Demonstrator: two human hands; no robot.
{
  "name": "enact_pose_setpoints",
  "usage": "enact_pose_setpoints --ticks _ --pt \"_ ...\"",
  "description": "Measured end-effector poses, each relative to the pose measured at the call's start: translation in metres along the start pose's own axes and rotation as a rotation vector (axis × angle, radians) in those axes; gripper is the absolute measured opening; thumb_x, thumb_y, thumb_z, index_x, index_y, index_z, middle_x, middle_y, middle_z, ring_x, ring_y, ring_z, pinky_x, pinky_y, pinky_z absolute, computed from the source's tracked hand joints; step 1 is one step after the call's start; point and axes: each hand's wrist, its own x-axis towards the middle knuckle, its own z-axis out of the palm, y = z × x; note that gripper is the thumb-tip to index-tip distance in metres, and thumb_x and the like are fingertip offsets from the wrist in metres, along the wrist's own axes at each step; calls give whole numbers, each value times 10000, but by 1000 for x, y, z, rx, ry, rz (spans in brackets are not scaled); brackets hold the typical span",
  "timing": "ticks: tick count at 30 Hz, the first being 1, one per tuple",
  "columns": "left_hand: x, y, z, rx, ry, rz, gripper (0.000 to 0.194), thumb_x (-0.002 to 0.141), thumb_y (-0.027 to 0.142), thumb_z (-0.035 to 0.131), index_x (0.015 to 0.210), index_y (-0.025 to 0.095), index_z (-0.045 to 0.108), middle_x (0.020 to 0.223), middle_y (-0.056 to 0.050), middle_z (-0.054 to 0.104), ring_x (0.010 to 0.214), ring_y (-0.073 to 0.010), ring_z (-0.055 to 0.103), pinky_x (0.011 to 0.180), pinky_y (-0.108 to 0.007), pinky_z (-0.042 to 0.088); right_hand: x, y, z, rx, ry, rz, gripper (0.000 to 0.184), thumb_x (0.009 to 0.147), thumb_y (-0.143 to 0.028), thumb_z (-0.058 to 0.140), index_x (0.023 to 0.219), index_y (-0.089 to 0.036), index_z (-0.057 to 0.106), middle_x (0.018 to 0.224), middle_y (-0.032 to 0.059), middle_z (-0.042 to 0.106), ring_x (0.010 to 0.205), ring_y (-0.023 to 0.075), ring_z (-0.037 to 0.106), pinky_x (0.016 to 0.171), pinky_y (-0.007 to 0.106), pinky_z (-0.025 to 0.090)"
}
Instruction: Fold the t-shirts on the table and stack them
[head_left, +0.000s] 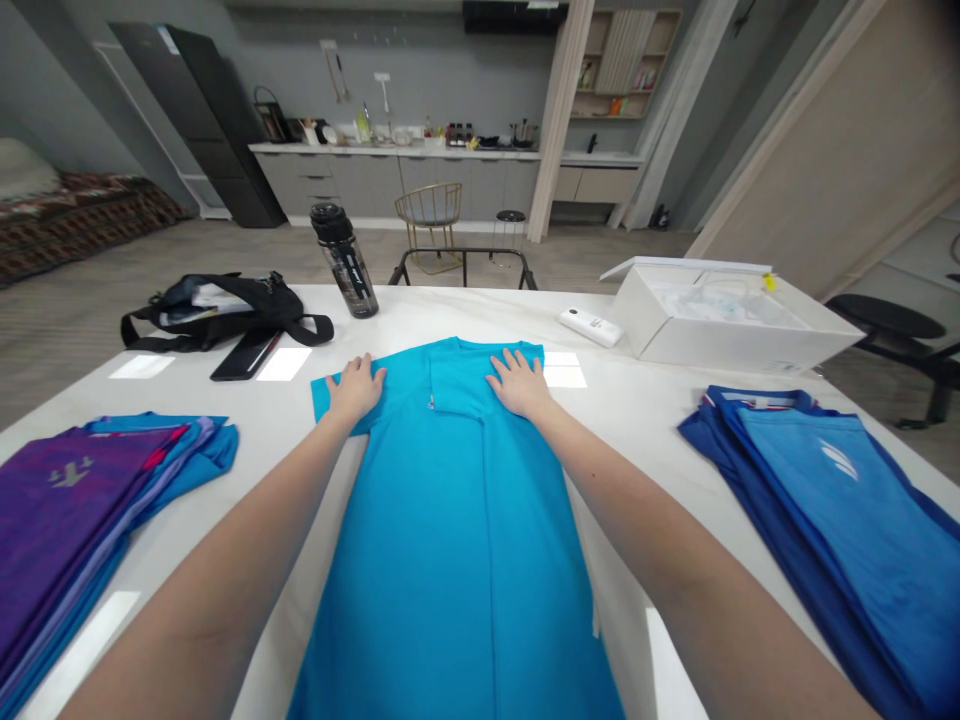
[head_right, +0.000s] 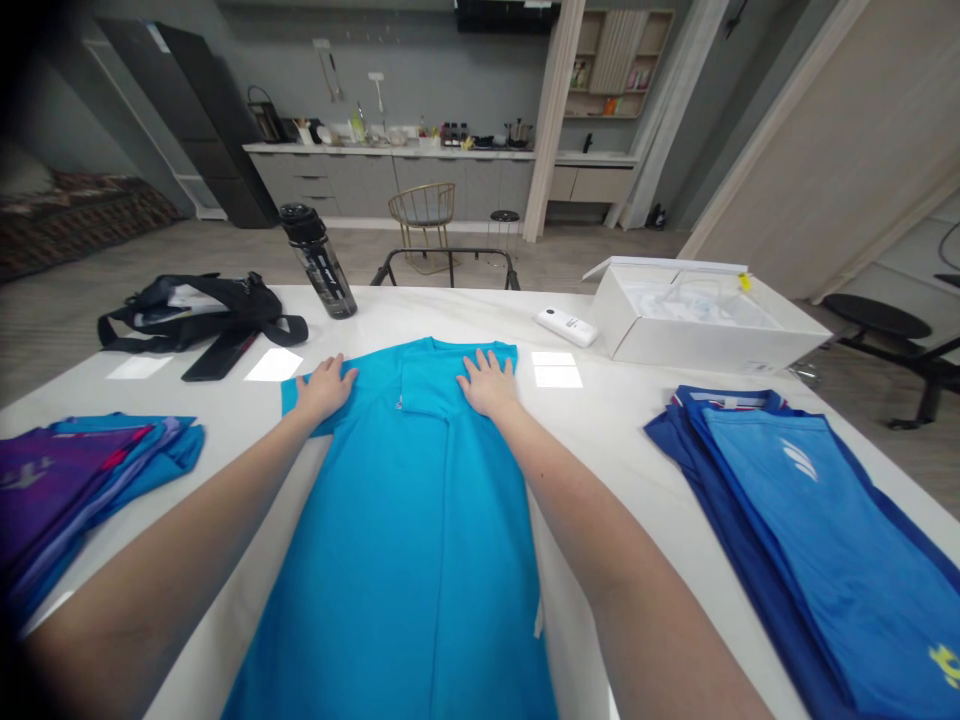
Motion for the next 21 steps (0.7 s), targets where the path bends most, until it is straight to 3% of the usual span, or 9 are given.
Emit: enact_pose_setpoints --ticks 3,6,10,13,16,21 --pt "-5 -26 -11 98 63 -72 529 989 415 337 1445 184 472 1446 -236 521 1365 -405 444 1138 -707 170 -3 -25 -10 7 120 -90 441 1011 -296 450 1434 -200 530 1560 147 442 1437 311 362 1169 540 259" --pt "-10 -40 -20 211 110 -169 466 976 379 373 1318 132 569 1348 -257 564 1294 -425 471 1100 -688 239 -2 -63 -14 94 160 -187 338 985 -233 478 1288 -203 627 1407 142 579 1301 288 489 1076 453 383" --pt "-15 -50 -28 248 154 -244 443 942 398 437 1218 98 608 1325 -265 552 1266 -422 460 1055 -625 325 7 -120 -6 253 101 -223 262 988 -247 486 1169 -220 674 1217 96 682 1139 249 592 954 357 458" --pt "-16 -59 -35 164 123 -303 447 915 397 467 1233 110 593 1319 -251 560 1256 -417 471 1025 -613 361 20 -154 3 378 -1 -195 235 997 -263 482 1117 -241 683 1094 42 728 1011 207 649 876 293 480" --pt "-15 -68 -39 60 63 -300 428 913 375 467 1265 160 580 1340 -216 575 1277 -402 476 1028 -610 364 40 -167 5 357 -27 -145 243 987 -270 507 1169 -250 666 1136 44 721 1027 212 654 875 295 485" --pt "-11 -73 -40 -8 26 -310 338 912 379 508 1170 200 632 1293 -183 626 1254 -388 516 1026 -582 369 81 -147 1 229 -17 -42 396 981 -248 504 1372 -222 561 1307 139 622 1160 276 611 943 359 474"
